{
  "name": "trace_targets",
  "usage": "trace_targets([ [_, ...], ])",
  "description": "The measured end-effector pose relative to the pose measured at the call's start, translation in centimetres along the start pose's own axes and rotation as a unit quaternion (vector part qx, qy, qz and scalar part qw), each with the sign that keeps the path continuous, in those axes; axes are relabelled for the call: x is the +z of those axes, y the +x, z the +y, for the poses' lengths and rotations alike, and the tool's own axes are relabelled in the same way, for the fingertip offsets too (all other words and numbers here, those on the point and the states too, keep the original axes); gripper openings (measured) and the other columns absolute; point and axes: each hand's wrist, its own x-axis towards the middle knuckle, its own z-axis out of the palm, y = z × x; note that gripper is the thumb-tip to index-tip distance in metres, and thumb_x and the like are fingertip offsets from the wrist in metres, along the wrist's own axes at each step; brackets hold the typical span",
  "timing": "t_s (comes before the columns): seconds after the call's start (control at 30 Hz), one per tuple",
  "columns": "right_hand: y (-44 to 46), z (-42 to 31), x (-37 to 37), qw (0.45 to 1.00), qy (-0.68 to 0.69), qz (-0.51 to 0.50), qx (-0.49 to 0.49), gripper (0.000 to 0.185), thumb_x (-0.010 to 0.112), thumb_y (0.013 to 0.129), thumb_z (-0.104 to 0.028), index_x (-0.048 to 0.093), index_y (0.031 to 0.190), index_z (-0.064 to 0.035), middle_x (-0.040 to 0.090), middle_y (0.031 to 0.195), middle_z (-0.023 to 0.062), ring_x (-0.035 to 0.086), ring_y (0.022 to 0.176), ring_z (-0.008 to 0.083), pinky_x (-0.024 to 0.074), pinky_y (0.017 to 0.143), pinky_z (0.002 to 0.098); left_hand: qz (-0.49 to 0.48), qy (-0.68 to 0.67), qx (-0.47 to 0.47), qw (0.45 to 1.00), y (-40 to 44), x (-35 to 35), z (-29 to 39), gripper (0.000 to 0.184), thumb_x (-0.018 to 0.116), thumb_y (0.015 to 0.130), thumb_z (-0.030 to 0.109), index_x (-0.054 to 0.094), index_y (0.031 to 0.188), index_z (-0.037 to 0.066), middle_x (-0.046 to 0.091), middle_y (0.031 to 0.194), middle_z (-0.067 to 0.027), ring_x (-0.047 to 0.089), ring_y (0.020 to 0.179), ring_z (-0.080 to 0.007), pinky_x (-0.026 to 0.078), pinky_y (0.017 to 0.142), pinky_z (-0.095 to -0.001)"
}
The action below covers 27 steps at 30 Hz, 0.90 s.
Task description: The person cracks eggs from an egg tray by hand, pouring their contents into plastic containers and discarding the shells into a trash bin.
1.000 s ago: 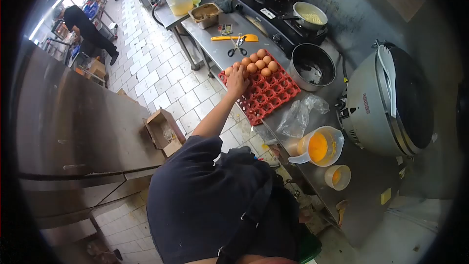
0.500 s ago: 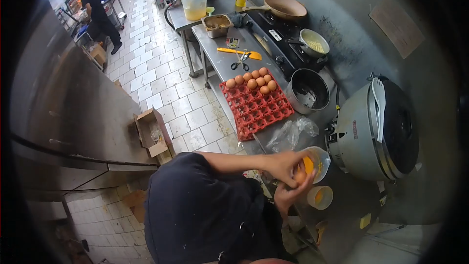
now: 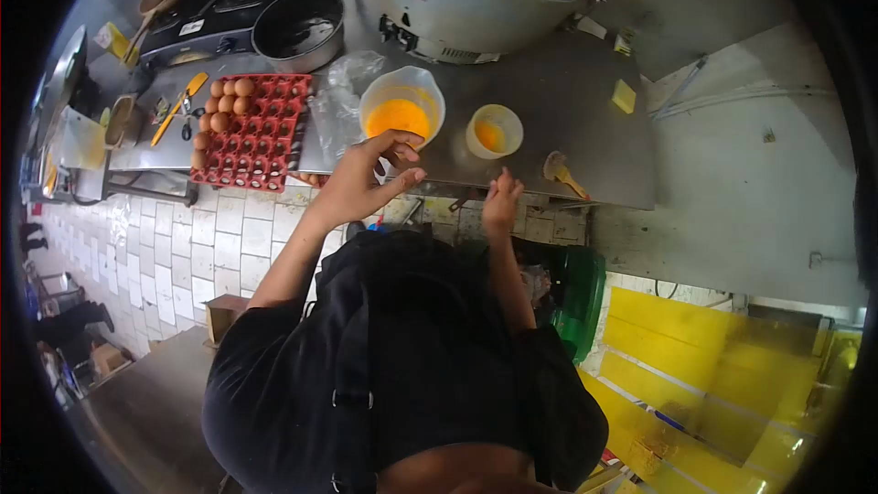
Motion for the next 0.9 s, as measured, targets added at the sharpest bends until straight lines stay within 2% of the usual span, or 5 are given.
trace_targets([
  [0.17,1.1,-1.6,-1.7,0.976,0.204,0.060,-0.051,0.045,0.056,0.100,-0.029,0.046,0.140,-0.0116,0.047,0.130,0.0220,0.047,0.126,0.0405,0.0437,0.098,0.0480,-0.039,0.060,0.098,0.993,4.3,1.4,1.3,0.045,0.073,0.086,0.023,0.061,0.127,0.009,0.070,0.092,-0.0081,0.065,0.077,-0.0227,0.052,0.072,-0.0337],
  [0.27,4.3,-5.4,-6.3,0.825,0.549,-0.049,0.121,0.069,0.042,0.100,-0.060,0.042,0.144,-0.0073,0.052,0.131,0.0161,0.048,0.127,0.0314,0.0412,0.101,0.0438,-0.122,0.231,0.193,0.946,8.7,4.7,0.2,0.051,0.060,0.094,0.035,0.051,0.136,0.009,0.070,0.095,-0.0147,0.068,0.086,-0.0336,0.053,0.075,-0.0418],
  [0.47,13.4,-8.4,-7.9,0.855,0.474,-0.180,0.113,0.085,0.025,0.093,-0.079,0.066,0.114,-0.0088,0.053,0.070,-0.0007,0.042,0.053,0.0105,0.0317,0.049,0.0255,-0.265,0.422,0.221,0.838,16.8,12.0,-1.6,0.055,0.051,0.095,0.044,0.045,0.125,-0.001,0.068,0.094,-0.0237,0.068,0.090,-0.0393,0.053,0.076,-0.0474],
  [0.7,16.7,-8.3,-6.0,0.913,0.339,-0.168,0.153,0.078,0.023,0.091,-0.081,0.051,0.068,-0.0129,0.044,0.059,-0.0013,0.040,0.050,0.0096,0.0281,0.047,0.0272,-0.232,0.388,0.278,0.848,20.3,12.8,-4.9,0.049,0.052,0.094,0.039,0.045,0.119,-0.003,0.067,0.093,-0.0244,0.067,0.087,-0.0419,0.053,0.077,-0.0496],
  [0.9,16.9,-9.3,-7.6,0.991,0.091,-0.094,0.005,0.088,0.023,0.097,-0.070,0.073,0.099,0.0020,0.069,0.099,0.0284,0.064,0.104,0.0451,0.0472,0.094,0.0502,-0.269,0.373,0.252,0.851,22.3,12.3,-7.2,0.053,0.054,0.092,0.033,0.040,0.127,-0.004,0.063,0.103,-0.0275,0.065,0.087,-0.0453,0.052,0.077,-0.0529],
])
